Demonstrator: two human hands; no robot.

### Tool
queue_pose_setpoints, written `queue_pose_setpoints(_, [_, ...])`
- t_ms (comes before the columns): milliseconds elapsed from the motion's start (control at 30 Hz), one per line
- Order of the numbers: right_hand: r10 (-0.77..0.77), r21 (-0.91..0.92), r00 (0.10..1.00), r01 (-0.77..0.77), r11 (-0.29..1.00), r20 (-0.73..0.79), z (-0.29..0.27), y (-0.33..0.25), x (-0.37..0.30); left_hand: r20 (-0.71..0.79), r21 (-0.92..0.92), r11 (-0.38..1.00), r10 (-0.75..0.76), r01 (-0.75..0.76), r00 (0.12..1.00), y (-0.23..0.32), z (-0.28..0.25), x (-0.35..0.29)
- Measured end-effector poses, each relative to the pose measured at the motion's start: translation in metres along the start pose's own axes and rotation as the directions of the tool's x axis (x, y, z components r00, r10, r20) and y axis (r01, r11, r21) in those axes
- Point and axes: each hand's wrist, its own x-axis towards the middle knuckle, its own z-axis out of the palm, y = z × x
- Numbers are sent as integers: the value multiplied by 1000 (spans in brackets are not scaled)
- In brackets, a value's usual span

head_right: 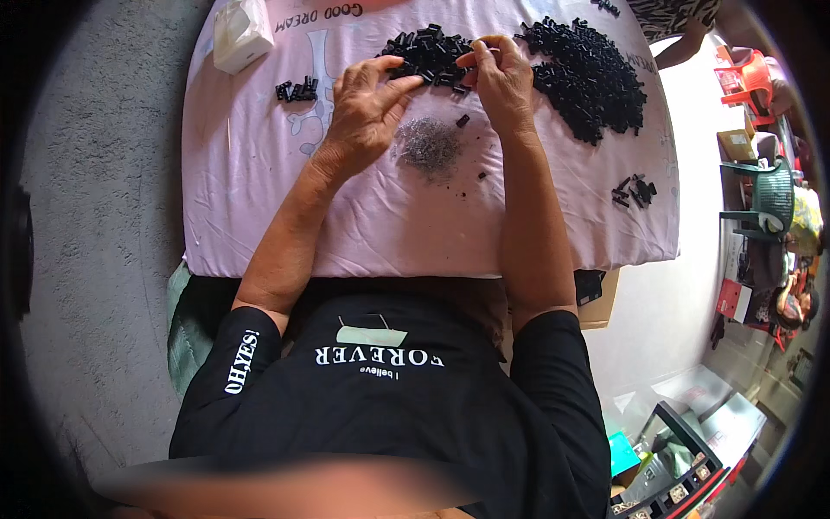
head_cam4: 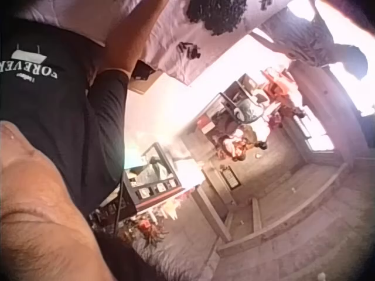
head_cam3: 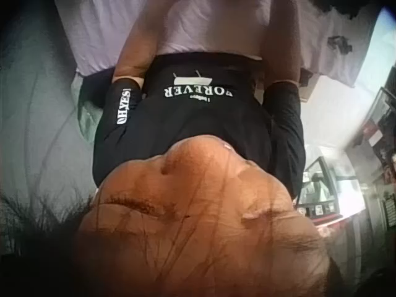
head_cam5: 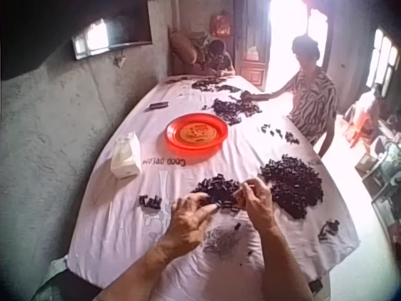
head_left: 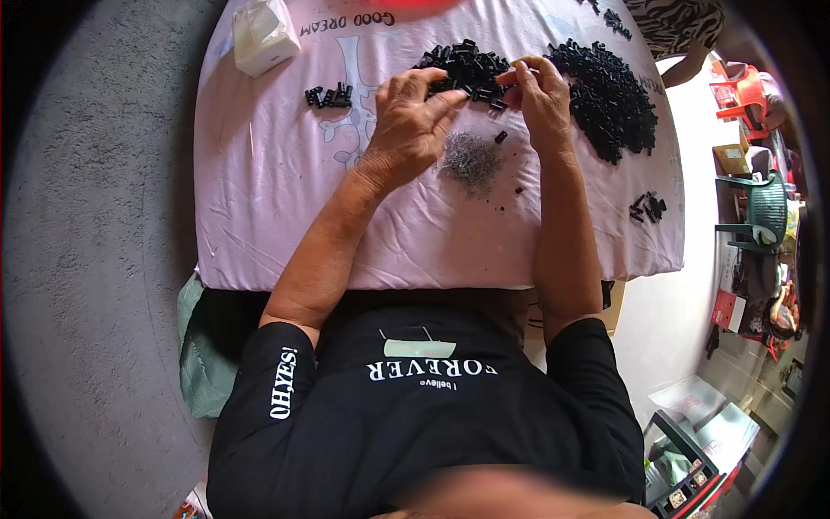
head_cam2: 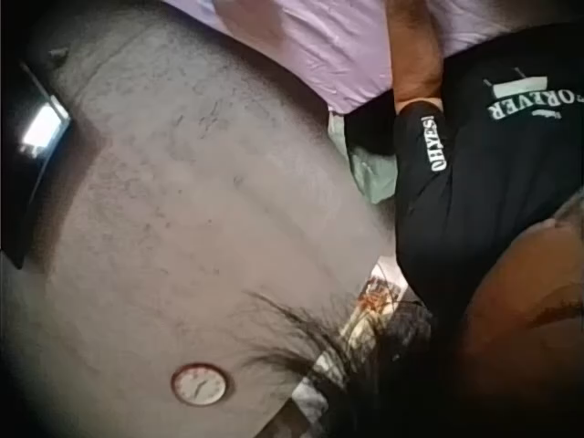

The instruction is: Sorting and inspecting small black plastic components on a workbench.

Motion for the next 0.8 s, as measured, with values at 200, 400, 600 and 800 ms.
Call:
queue_pose_setpoints(200, [-109,179,988,128,976,-111,-3,2,4,333,-86,990,137,-115,933,35,10,-10])
queue_pose_setpoints(400, [-16,183,996,32,983,-89,6,-4,-1,180,85,996,-40,25,983,15,18,-9])
queue_pose_setpoints(600, [-360,-372,933,339,864,14,11,15,4,93,258,940,-255,224,962,-11,19,-4])
queue_pose_setpoints(800, [-439,-492,891,435,754,116,25,15,-5,117,227,955,-224,194,968,-19,21,-7])
